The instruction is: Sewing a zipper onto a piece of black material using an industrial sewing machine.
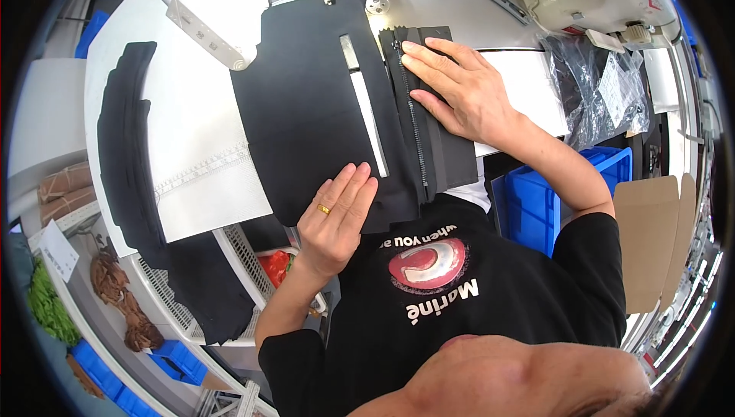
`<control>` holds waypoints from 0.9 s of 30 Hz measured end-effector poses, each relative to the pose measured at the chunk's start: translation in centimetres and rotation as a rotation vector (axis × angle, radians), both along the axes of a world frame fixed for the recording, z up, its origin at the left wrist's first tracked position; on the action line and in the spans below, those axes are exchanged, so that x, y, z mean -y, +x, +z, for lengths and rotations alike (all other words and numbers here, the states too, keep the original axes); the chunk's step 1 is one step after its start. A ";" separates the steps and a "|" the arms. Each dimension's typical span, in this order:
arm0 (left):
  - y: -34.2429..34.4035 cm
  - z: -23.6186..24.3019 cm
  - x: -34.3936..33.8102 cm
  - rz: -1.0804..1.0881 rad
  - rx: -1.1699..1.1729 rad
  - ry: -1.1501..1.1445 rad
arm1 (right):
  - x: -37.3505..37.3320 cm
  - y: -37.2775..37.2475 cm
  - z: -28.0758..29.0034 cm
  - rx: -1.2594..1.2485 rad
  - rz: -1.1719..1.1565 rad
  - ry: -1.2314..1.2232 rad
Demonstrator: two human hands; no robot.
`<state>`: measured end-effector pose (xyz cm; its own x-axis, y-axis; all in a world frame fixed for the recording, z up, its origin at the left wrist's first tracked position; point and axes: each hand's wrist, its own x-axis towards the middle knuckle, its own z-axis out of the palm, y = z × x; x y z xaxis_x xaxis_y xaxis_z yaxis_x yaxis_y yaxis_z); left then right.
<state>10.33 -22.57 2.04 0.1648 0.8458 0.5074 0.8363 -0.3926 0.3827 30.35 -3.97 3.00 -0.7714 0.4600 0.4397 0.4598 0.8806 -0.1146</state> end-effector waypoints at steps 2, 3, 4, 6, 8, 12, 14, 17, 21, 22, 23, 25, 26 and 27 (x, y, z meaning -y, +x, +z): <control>0.0 0.0 0.0 0.007 -0.003 0.007 | 0.0 0.0 0.0 0.000 0.001 0.000; 0.0 0.0 0.0 -0.002 -0.007 -0.005 | 0.0 0.0 0.0 -0.007 0.006 0.001; -0.1 0.1 -0.1 -0.010 -0.004 -0.011 | 0.0 0.0 0.0 -0.014 0.010 0.001; -0.2 0.3 -0.1 -0.020 -0.001 -0.013 | 0.0 0.0 0.0 -0.010 0.008 -0.001; -0.4 0.6 -0.1 -0.040 0.001 -0.051 | 0.0 0.0 0.1 -0.012 0.006 0.001; -0.7 0.8 -0.3 -0.071 -0.035 -0.054 | 0.1 -0.1 0.2 0.006 -0.006 -0.021; -0.7 1.0 -0.5 -0.076 -0.022 -0.025 | 0.0 0.0 0.2 0.020 -0.014 -0.041; -0.8 2.2 -0.8 -0.087 0.105 -0.030 | -0.2 -0.2 0.1 0.008 -0.001 -0.035; -1.6 5.1 -0.8 0.009 0.227 0.012 | -0.2 -1.3 -0.1 0.008 0.033 -0.014; -1.7 5.6 -0.9 -0.021 0.199 -0.002 | -0.3 -1.7 -0.2 0.003 0.060 0.011; -1.9 6.0 -0.9 -0.025 0.191 -0.008 | -0.3 -2.1 -0.3 -0.004 0.056 0.009; -1.7 5.9 -1.1 -0.083 0.171 -0.023 | -0.4 -2.9 -0.5 -0.015 0.100 0.025; -1.6 5.6 -1.3 -0.100 0.160 -0.022 | -0.6 -3.2 -0.5 -0.004 0.110 0.023; -1.5 5.2 -1.3 -0.100 0.164 -0.010 | -0.8 -3.5 -0.5 0.000 0.102 0.007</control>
<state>8.87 -21.24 7.27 0.1640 0.8348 0.5256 0.7199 -0.4656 0.5148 26.89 -3.18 2.46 -0.8144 0.3757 0.4422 0.3674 0.9237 -0.1082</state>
